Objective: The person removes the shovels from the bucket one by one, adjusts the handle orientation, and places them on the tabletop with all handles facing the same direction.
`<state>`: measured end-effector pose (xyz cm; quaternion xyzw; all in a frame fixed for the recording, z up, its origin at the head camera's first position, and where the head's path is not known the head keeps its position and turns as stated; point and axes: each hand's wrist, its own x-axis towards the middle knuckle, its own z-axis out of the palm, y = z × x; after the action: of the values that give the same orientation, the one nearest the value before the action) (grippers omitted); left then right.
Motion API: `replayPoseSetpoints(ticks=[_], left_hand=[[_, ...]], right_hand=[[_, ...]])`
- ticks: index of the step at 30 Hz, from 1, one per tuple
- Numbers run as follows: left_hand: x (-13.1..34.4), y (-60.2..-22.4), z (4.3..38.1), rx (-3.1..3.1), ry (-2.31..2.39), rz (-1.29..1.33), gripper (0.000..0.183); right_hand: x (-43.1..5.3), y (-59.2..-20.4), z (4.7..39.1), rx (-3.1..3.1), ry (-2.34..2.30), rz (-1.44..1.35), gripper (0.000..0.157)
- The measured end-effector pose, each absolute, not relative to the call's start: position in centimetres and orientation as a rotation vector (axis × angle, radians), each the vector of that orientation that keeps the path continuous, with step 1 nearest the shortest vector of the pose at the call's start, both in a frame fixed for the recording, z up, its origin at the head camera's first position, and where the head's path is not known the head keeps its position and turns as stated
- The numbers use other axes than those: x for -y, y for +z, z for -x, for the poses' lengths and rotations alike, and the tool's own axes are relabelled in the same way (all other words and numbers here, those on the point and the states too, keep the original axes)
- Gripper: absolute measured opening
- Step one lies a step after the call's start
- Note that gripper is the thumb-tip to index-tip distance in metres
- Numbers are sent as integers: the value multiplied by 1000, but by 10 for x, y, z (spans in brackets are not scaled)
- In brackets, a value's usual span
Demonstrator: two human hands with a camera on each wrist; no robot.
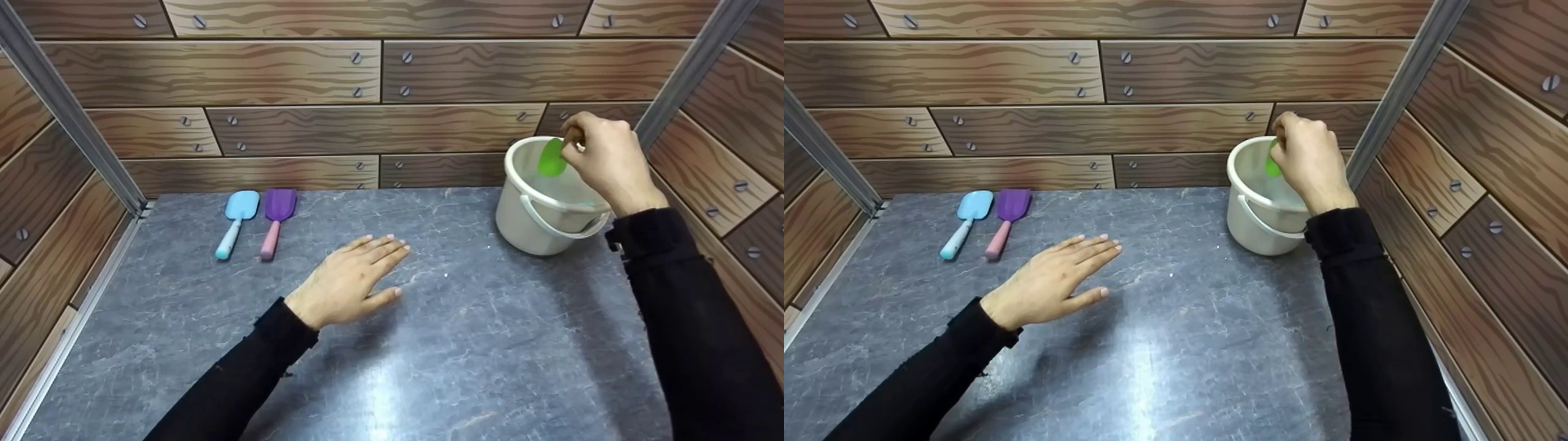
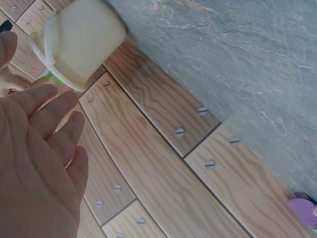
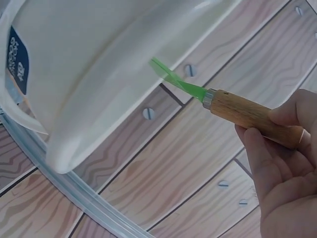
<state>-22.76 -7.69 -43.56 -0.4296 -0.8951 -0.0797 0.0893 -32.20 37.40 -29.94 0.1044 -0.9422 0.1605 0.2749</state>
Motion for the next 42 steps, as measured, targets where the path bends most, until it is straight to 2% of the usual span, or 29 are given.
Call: replayPoseSetpoints(ticks=[21, 42], left_hand=[[79, -433, 230, 2712, -303, 1259, 75], [81, -432, 238, 2774, -446, 1204, 75]], right_hand=[[-351, -284, 302, 2437, 449, -266, 28], [-316, -290, 287, 2332, 497, -372, 18]])
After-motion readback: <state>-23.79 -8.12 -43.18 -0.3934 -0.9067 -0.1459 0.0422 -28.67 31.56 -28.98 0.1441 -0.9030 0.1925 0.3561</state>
